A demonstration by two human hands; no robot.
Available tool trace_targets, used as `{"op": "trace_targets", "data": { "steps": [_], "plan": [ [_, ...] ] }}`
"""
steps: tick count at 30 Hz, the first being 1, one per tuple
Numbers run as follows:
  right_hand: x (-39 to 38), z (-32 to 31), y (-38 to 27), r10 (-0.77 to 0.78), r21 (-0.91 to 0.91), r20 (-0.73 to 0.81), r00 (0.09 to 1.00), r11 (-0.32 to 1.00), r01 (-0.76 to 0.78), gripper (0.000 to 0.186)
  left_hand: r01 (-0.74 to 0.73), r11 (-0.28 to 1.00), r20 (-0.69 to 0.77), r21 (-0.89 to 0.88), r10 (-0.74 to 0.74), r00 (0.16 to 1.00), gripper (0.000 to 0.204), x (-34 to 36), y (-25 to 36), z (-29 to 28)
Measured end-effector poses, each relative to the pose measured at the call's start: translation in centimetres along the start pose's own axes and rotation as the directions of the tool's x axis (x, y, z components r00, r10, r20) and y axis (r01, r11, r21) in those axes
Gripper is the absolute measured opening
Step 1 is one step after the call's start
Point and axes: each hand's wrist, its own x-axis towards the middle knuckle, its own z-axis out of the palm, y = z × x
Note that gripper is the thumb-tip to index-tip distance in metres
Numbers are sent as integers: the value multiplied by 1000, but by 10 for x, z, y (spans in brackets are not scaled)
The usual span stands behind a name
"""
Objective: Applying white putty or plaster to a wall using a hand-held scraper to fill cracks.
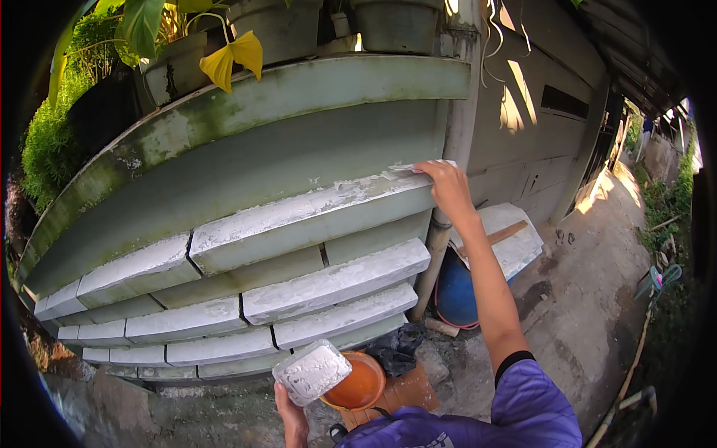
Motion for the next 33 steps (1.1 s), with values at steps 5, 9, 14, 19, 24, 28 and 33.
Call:
{"op": "trace_targets", "data": {
  "steps": [5, 9, 14, 19, 24, 28, 33],
  "plan": [
    [-3, 20, 16, -65, 103, 139, 988, 993, 51, 47, -9, 1000, 8, 28, 9, 1000, 62, 2, 3, -7],
    [-23, -11, 2, -94, 106, 97, 991, 991, 84, 45, 54, 997, -101, 49, -49, 994, 68, -9, -5, -21],
    [-14, -20, -2, -94, 11, 48, 994, 996, 94, 38, 84, 996, -94, 9, -83, 992, 64, -11, -21, -22],
    [-13, 8, 7, -136, 54, 92, 986, 990, 131, 39, 95, 995, -100, -5, -95, 990, 64, -23, -25, -2],
    [-20, -22, -10, -147, 94, 110, 983, 986, 137, 37, 98, 991, -173, -95, -114, 978, 65, -44, -31, 8],
    [2, -4, -33, -131, 52, 37, 991, 990, 129, 32, 92, 991, -181, -102, -109, 977, 65, -46, -48, 6],
    [0, 31, -50, -137, 47, 111, 984, 990, 133, 37, 109, 982, -198, -157, -139, 970, 65, -54, -51, 16]
  ]
}}
